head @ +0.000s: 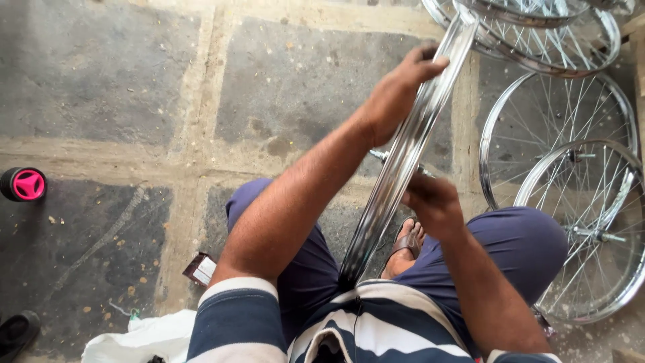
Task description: The person sits on the floor and rubs a bicycle rim with a small white abrasive pad. They hold the rim with one hand and move the pad back and forth along the metal surface to clean or polish it.
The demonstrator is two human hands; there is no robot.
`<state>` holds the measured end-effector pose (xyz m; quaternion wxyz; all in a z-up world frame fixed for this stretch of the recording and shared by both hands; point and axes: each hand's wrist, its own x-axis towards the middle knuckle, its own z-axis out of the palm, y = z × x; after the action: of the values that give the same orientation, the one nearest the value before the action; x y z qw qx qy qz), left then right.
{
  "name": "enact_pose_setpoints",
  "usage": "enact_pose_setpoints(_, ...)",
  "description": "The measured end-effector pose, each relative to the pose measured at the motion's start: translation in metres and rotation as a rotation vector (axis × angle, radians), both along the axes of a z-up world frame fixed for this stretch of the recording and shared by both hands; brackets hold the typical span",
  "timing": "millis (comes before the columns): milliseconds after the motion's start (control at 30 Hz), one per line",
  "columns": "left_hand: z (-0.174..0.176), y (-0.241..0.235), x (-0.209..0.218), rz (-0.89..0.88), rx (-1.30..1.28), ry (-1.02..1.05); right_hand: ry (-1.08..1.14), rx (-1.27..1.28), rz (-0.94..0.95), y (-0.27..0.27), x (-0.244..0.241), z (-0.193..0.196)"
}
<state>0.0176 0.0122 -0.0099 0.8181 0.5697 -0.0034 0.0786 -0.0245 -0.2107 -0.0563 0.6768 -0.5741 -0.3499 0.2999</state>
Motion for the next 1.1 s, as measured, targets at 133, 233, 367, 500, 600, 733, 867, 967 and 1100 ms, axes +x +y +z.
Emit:
enact_pose_setpoints(133,-0.006,-0.004,-0.010,0.028,0.045,0.042,-0.132,0.122,-0.147,-0.011,-0.004,0.019)
enact_pose_setpoints(233,-0.008,-0.008,-0.018,0.060,0.052,0.063,-0.296,0.064,-0.220,-0.012,-0.004,0.022)
enact_pose_setpoints(367,-0.001,-0.014,-0.021,0.083,0.060,0.119,-0.499,-0.013,-0.095,-0.001,0.012,0.008)
enact_pose_setpoints(500,0.005,-0.014,-0.028,0.042,0.084,0.067,-0.009,-0.007,-0.009,0.004,0.023,-0.003)
enact_pose_setpoints(600,0.009,-0.007,-0.028,-0.005,0.086,0.053,0.014,0.057,0.105,0.013,0.024,0.009)
enact_pose_setpoints(733,0.014,-0.001,-0.027,0.032,0.072,0.116,-0.990,0.097,-0.183,0.049,0.004,0.034)
enact_pose_setpoints(867,0.015,-0.004,-0.021,0.080,0.037,0.241,-1.199,0.038,-0.460,0.052,-0.016,0.037)
enact_pose_setpoints(967,0.012,-0.003,-0.025,0.060,-0.021,0.094,-0.776,-0.146,-0.225,0.024,-0.008,0.017)
enact_pose_setpoints(1100,0.010,0.001,-0.021,0.056,-0.138,0.146,-0.048,-0.013,0.104,0.001,0.041,-0.011)
